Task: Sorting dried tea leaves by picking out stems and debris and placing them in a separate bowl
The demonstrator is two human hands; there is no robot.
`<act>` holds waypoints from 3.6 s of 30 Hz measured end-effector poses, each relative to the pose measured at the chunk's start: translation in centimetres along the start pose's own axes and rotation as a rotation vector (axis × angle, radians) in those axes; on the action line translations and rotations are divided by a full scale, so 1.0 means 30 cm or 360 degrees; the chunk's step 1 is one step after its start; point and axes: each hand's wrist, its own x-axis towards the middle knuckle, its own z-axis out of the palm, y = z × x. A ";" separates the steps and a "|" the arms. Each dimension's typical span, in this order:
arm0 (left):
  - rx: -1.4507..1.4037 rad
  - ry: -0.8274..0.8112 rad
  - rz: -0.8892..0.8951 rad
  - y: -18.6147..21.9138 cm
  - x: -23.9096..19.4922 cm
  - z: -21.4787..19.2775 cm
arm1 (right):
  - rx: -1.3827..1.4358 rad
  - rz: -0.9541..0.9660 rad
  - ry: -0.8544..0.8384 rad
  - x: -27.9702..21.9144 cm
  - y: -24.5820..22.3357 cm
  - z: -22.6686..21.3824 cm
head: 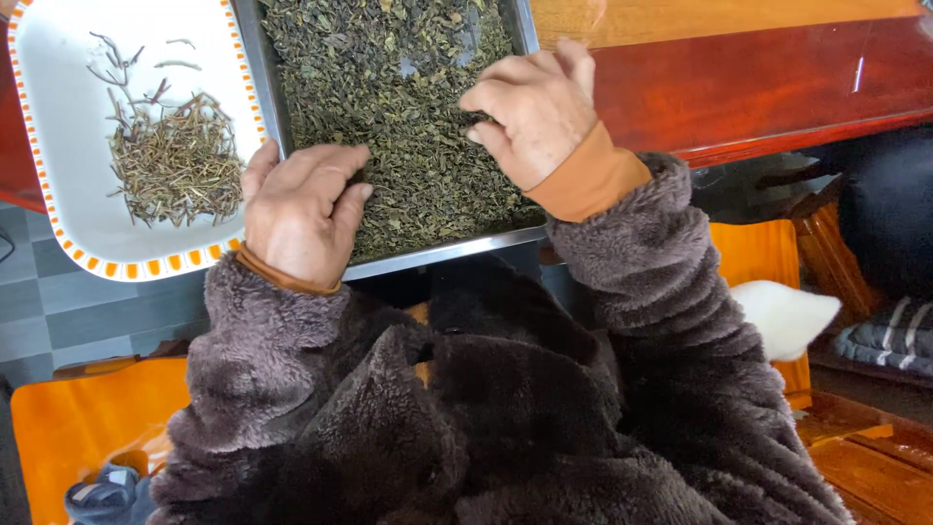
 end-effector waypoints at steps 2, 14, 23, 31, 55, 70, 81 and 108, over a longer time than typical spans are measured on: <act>-0.0125 0.0067 -0.0040 0.013 0.004 -0.015 | 0.0003 -0.0090 0.0059 0.028 -0.018 0.031; -0.0239 0.0114 -0.0188 0.020 -0.034 -0.036 | 0.0235 -0.0484 -0.0024 0.115 -0.224 0.112; -0.0154 0.0126 -0.0094 0.012 -0.031 -0.030 | 0.0971 -0.0154 0.0121 0.118 -0.175 0.088; -0.0144 0.0155 -0.0067 0.095 0.034 -0.039 | 0.1451 -0.0081 0.0136 0.080 -0.213 0.036; 0.0559 0.0310 -0.0003 -0.294 -0.131 -0.189 | 0.0177 0.0088 -0.0160 0.028 -0.227 0.105; 0.0265 0.0223 0.0308 0.051 -0.064 -0.095 | 0.0061 0.0161 0.0135 -0.023 -0.179 0.135; -0.0304 0.0191 0.0594 0.094 -0.087 -0.038 | 0.0231 0.0277 0.0545 -0.079 0.000 0.185; -0.0288 0.0394 0.0427 0.051 -0.167 -0.031 | 0.0145 0.0143 -0.0968 0.290 -0.186 0.017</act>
